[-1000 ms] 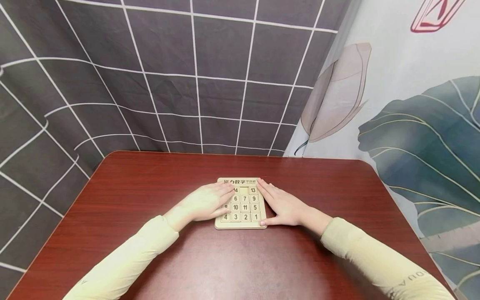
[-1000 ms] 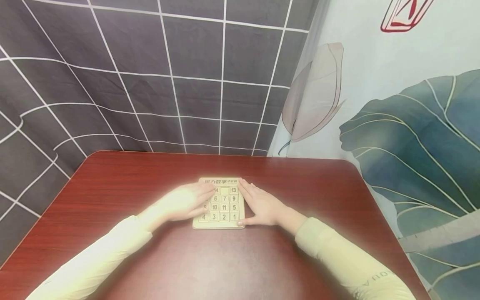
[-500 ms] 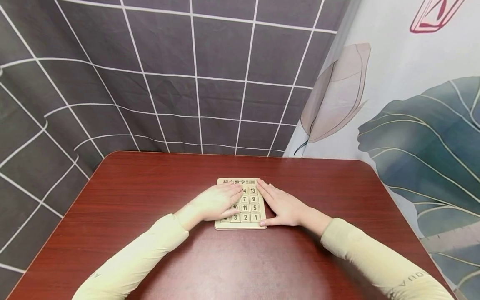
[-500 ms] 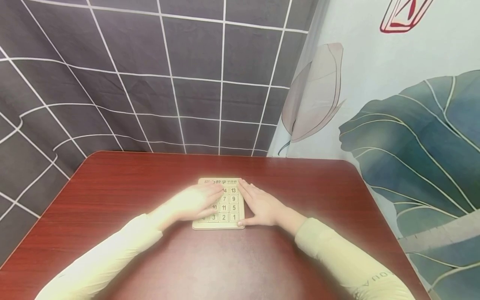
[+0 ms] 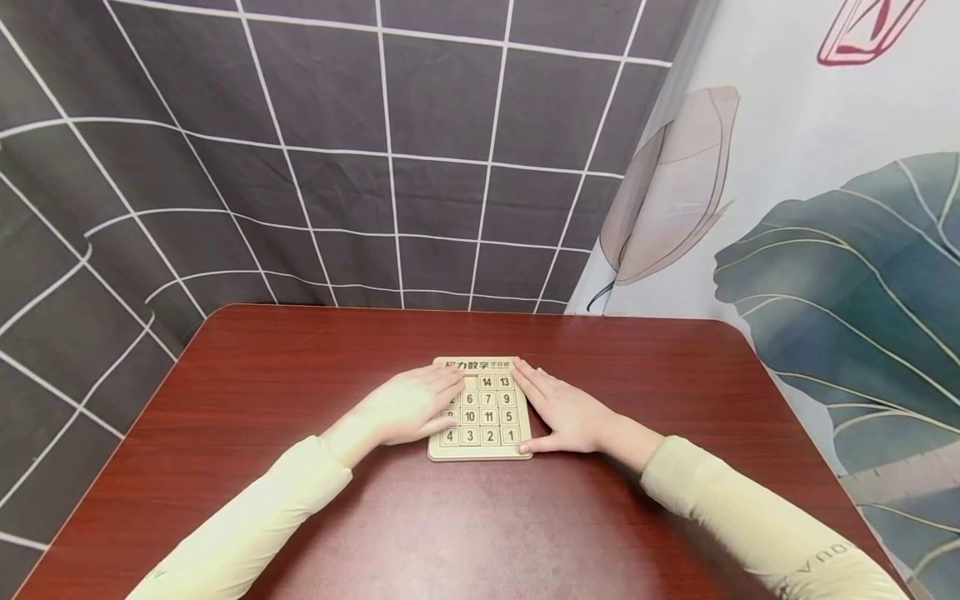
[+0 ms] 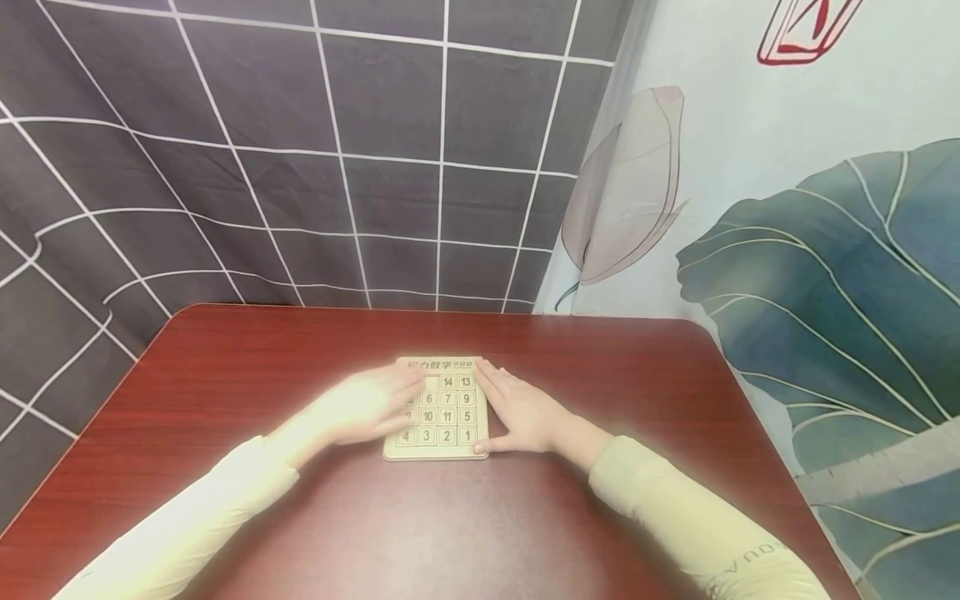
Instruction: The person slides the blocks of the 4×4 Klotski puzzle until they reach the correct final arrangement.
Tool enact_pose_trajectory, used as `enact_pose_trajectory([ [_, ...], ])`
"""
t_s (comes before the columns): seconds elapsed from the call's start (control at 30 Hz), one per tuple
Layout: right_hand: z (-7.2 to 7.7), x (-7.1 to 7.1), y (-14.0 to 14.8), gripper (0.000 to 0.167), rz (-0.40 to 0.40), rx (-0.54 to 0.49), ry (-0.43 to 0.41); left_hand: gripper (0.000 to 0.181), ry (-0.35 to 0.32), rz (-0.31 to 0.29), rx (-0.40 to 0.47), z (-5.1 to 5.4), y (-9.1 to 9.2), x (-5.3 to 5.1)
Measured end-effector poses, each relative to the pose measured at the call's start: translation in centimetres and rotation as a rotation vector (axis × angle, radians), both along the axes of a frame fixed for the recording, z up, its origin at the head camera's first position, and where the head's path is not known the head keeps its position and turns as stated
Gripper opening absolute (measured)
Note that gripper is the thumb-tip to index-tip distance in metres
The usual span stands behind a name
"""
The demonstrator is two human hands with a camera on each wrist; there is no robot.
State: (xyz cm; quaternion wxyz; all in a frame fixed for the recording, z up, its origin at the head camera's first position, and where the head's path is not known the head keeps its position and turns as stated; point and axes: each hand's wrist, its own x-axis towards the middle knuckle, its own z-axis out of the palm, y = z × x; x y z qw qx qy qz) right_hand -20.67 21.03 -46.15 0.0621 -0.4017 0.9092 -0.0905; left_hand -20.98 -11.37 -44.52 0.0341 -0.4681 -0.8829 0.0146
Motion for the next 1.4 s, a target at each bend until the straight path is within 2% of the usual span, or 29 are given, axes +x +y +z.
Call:
enact_pose_trajectory([
  [0.23,0.1,0.0,-0.1,0.116,0.006,-0.003,0.008,0.062,0.06,-0.007,0.04,0.1,-1.7,0.8],
  [0.43,0.1,0.1,-0.1,0.116,0.001,-0.006,0.005,0.06,0.08,0.003,0.04,0.2,-2.2,1.2],
  [0.63,0.0,0.0,0.0,0.116,0.004,-0.002,0.008,0.059,0.064,0.001,0.05,0.4,-1.8,1.3],
  [0.83,-0.1,0.0,0.0,0.116,0.003,-0.001,0.008,0.06,0.035,-0.008,0.036,0.4,-0.6,1.1],
  [1.07,-0.2,0.0,0.0,0.116,0.003,-0.002,0.009,0.06,0.061,-0.03,0.007,0.1,0.2,0.8],
  [1.23,-0.1,0.1,-0.1,0.116,0.002,-0.001,0.004,0.059,0.056,-0.044,0.032,0.0,-0.8,1.2],
  [1.4,0.2,0.1,-0.1,0.116,0.004,-0.002,0.001,0.059,0.095,-0.068,0.025,0.0,-2.0,2.1],
])
